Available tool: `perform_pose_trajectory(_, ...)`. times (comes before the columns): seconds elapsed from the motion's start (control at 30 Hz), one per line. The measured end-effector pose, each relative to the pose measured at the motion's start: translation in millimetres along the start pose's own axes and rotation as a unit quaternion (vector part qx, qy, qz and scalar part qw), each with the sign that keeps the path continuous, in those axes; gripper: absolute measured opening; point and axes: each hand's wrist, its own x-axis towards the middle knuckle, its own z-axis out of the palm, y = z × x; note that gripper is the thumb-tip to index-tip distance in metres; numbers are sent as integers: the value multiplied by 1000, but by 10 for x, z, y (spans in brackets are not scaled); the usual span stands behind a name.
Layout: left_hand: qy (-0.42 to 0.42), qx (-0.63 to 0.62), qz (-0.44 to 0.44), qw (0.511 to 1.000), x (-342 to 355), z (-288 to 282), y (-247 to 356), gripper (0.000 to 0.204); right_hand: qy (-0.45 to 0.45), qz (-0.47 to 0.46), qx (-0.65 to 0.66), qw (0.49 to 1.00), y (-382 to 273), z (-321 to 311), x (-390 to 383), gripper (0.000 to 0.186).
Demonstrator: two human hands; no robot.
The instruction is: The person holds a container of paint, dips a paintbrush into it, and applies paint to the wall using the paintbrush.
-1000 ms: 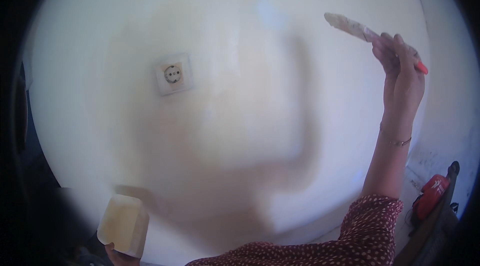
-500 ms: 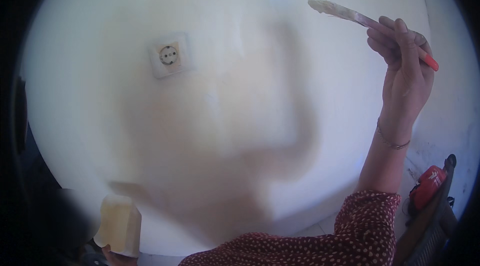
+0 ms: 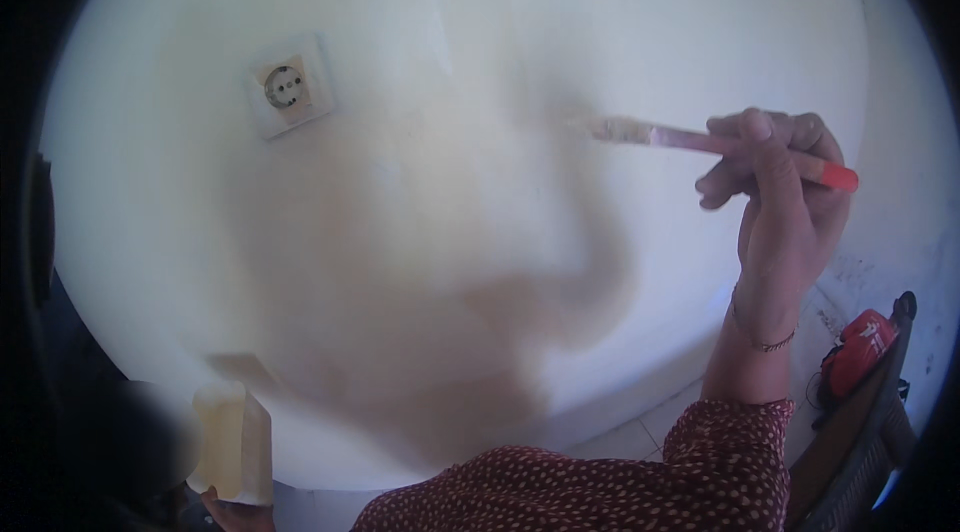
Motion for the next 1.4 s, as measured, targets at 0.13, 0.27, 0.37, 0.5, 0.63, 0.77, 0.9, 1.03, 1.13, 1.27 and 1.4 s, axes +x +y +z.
perform_pose_trajectory(0.13,5,5,5,1000,-35,48,8,71,-41,39,0,998,98,29,-184,18)
perform_pose_trajectory(0.27,9,9,14,1000,-5,71,21,71,-115,107,8,988,160,184,-381,17)
perform_pose_trajectory(0.37,10,12,15,1000,-27,60,17,71,-168,195,-8,966,214,291,-479,17)
perform_pose_trajectory(0.5,9,9,10,1000,-51,40,-4,71,-199,221,-21,955,337,456,-435,19)
perform_pose_trajectory(0.63,2,10,10,1000,-76,-90,98,71,-198,136,-6,971,249,662,-109,17)
perform_pose_trajectory(0.77,5,9,20,1000,-116,-314,256,72,-168,13,-20,985,1,856,318,17)
perform_pose_trajectory(0.9,15,-4,25,1000,-89,-469,417,72,-76,-207,54,974,-553,1114,653,16)
perform_pose_trajectory(1.03,15,-23,27,999,101,-569,718,73,3,-276,88,957,-395,1255,711,13)
perform_pose_trajectory(1.13,-18,-54,31,998,134,-233,1022,73,33,-132,-76,988,-115,1114,722,6)
perform_pose_trajectory(1.27,-3,-51,13,999,70,79,1334,74,-129,-40,-123,983,80,644,-304,10)
perform_pose_trajectory(1.4,-3,-30,1,1000,-21,350,1170,74,-175,136,-114,968,319,89,-1188,22)
